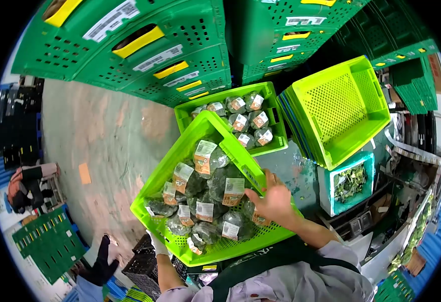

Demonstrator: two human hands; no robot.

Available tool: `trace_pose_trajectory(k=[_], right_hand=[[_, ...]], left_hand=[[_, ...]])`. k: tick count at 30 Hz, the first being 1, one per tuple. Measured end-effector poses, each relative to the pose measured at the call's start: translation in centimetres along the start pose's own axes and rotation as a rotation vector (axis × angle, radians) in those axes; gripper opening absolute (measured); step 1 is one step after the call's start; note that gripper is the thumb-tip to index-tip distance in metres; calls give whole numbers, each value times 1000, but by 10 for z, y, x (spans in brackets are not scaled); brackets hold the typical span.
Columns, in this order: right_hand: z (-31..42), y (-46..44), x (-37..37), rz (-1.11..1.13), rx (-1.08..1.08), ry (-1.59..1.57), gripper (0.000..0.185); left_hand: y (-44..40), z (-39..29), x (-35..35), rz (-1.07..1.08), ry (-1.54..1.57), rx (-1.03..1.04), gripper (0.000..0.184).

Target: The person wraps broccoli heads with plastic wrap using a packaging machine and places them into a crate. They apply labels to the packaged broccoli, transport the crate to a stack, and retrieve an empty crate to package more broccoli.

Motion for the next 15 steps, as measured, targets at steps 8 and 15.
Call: trace_pose_trajectory(k=[8,15], right_hand=[[-132,-85,22,-45,199,-124,60],[-272,-178,70,-107,394,-171,51]], left_hand=[[-58,-17,64,22,11,79,43],[-140,-24,182,66,-144,74,40]])
Point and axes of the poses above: each hand's wrist, its own y-axis away from the middle knuckle, its own x-axis out of the palm, z = x × y, the point moved 8 cm from there along -y, towards the middle knuckle, and after that the axes turned 1 degree about y, right-handed, at the moved point
